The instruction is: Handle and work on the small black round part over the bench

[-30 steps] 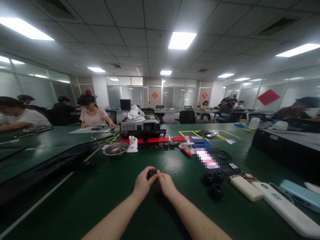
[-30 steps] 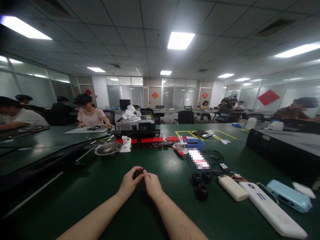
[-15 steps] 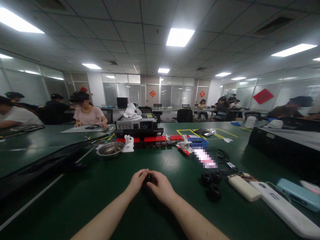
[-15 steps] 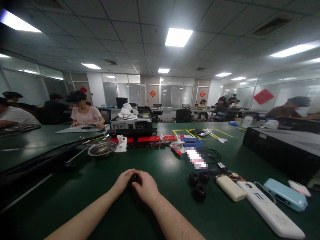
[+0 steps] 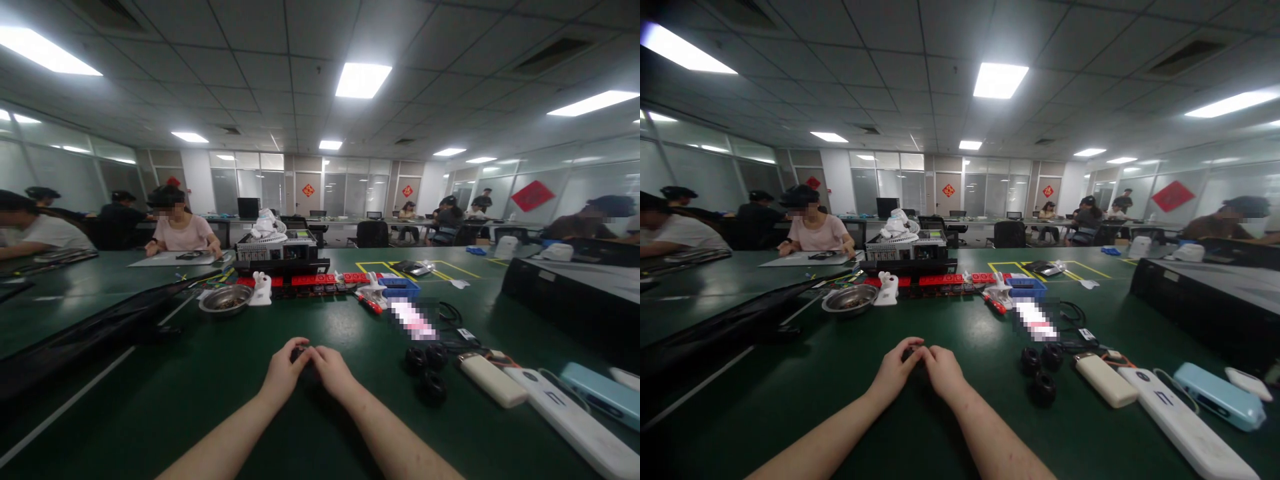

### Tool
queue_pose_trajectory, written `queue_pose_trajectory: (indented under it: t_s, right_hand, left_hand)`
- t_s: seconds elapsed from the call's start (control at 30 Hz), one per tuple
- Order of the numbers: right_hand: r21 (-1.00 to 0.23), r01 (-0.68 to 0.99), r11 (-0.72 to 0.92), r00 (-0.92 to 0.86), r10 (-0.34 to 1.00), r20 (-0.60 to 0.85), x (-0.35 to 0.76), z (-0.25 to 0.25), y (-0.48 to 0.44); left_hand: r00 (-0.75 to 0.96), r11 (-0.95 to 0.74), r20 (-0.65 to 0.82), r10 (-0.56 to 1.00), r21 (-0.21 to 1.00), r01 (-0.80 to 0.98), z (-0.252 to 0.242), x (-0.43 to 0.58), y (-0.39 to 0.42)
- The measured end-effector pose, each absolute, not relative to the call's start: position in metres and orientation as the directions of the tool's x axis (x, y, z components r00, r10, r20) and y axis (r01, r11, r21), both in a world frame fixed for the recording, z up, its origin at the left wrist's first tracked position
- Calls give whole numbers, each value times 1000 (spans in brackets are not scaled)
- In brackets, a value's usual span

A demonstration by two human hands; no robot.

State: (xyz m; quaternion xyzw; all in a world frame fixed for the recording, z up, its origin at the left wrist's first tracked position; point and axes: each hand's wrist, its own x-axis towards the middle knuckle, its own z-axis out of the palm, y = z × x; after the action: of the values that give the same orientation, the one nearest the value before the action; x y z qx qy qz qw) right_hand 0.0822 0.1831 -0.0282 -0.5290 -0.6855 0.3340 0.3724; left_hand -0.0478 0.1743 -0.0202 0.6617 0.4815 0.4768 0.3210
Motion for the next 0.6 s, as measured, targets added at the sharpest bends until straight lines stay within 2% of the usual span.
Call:
queue_pose_trajectory:
  t_s: [0.1, 0.17, 0.23, 0.33, 0.43, 0.5, 0.6]
  right_hand:
    - [-819, 445, 362, -199, 932, 304, 82, -22, 178]
    - [-788, 425, 445, -238, 895, 377, 83, -19, 175]
    - [-766, 419, 488, -273, 872, 406, 85, -16, 174]
    - [-768, 411, 492, -287, 869, 403, 85, -17, 174]
    - [-830, 415, 372, -188, 928, 322, 85, -24, 180]
    - [-866, 435, 247, -99, 969, 227, 86, -29, 186]
    - [-881, 454, 136, -70, 991, 117, 89, -34, 194]
  left_hand:
    - [-19, -96, 100, 995, 985, 142, -21, -43, 173]
    - [17, 77, -77, 997, 997, 12, -23, -40, 174]
    - [86, 153, -148, 985, 987, -56, -25, -40, 175]
    - [90, 119, -111, 990, 988, -100, -26, -40, 176]
    - [26, 31, -30, 999, 998, -58, -26, -40, 176]
    - [-9, -83, 84, 996, 994, 73, -26, -41, 176]
    - [38, -295, 298, 954, 903, 313, -27, -43, 176]
